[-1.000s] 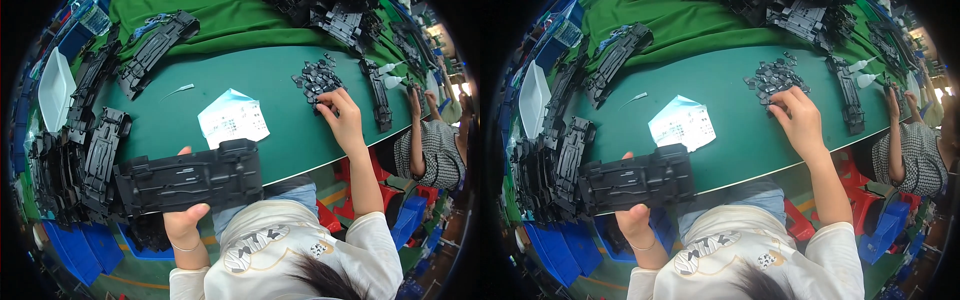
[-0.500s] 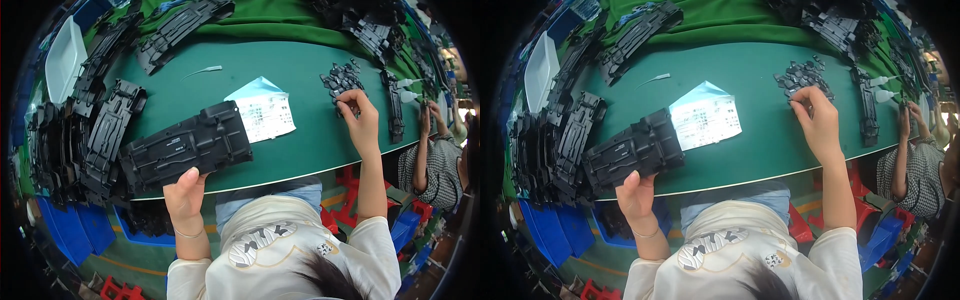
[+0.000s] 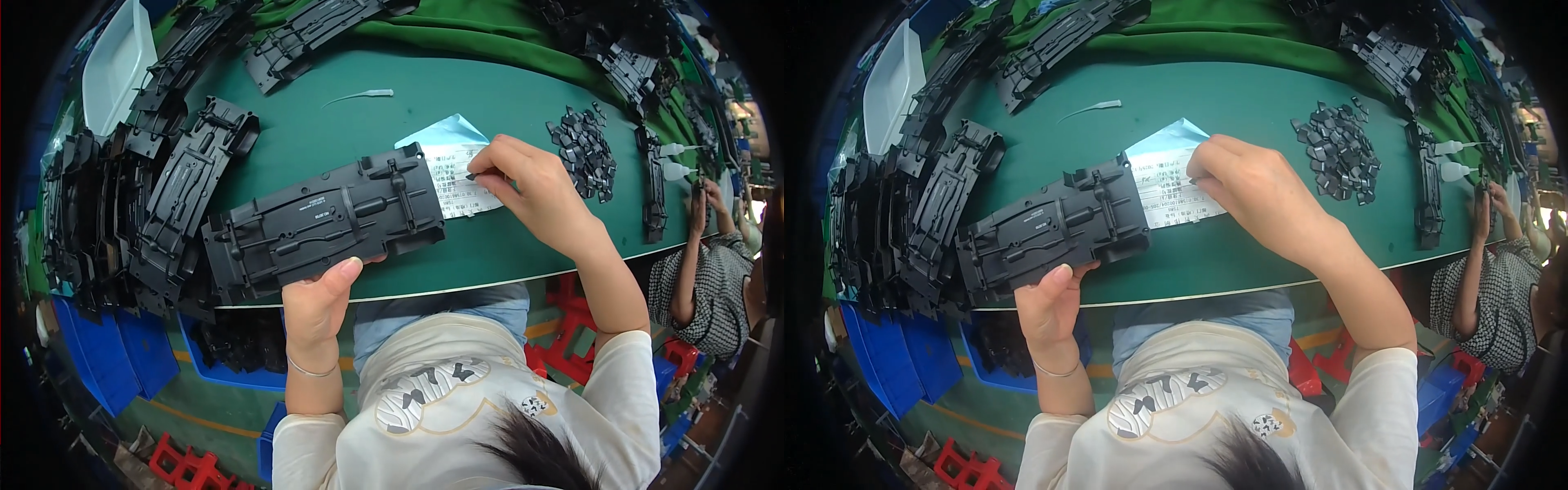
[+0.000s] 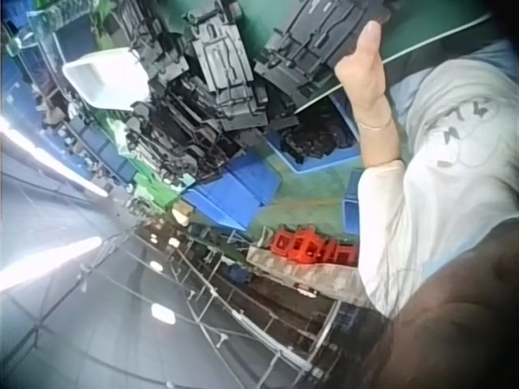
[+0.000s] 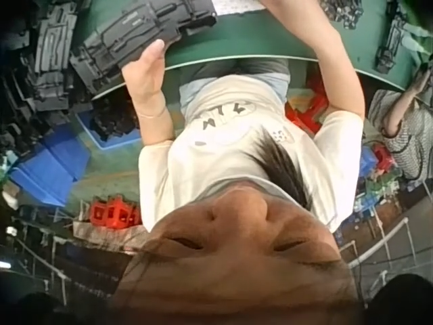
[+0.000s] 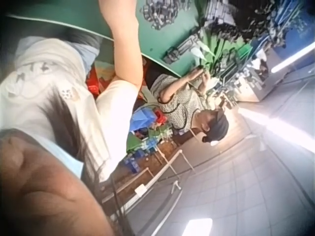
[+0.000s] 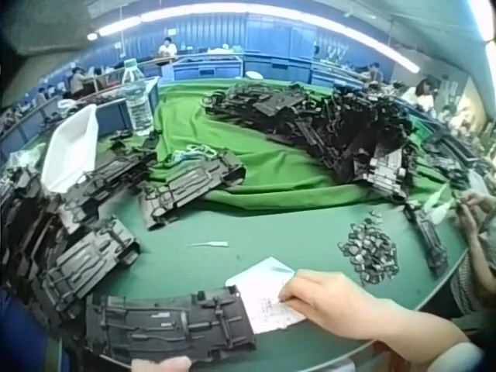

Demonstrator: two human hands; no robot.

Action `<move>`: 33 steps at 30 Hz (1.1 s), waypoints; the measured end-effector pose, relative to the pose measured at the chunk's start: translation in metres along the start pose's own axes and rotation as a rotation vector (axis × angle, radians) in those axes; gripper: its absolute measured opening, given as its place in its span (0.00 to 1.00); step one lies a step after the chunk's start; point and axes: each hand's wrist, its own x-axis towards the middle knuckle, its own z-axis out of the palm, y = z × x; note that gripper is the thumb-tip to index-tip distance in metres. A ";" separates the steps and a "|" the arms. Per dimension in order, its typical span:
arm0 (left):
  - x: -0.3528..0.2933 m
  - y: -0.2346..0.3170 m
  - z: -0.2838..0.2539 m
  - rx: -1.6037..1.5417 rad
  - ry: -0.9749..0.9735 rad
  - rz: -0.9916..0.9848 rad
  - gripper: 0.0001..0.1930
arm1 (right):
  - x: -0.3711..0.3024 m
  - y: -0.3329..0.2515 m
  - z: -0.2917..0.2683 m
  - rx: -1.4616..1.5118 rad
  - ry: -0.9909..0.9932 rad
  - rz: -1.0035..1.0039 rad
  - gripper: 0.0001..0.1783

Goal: Assembling small plastic parts onto a toy car chassis.

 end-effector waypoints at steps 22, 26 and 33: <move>0.001 0.003 0.007 -0.036 0.003 -0.026 0.17 | 0.005 0.002 0.005 -0.234 -0.042 -0.126 0.07; 0.002 0.003 0.007 -0.020 0.007 -0.021 0.17 | 0.003 0.003 0.005 -0.200 -0.018 -0.073 0.08; 0.003 0.003 0.006 0.009 -0.008 -0.004 0.17 | 0.001 0.003 0.004 -0.251 -0.012 -0.120 0.09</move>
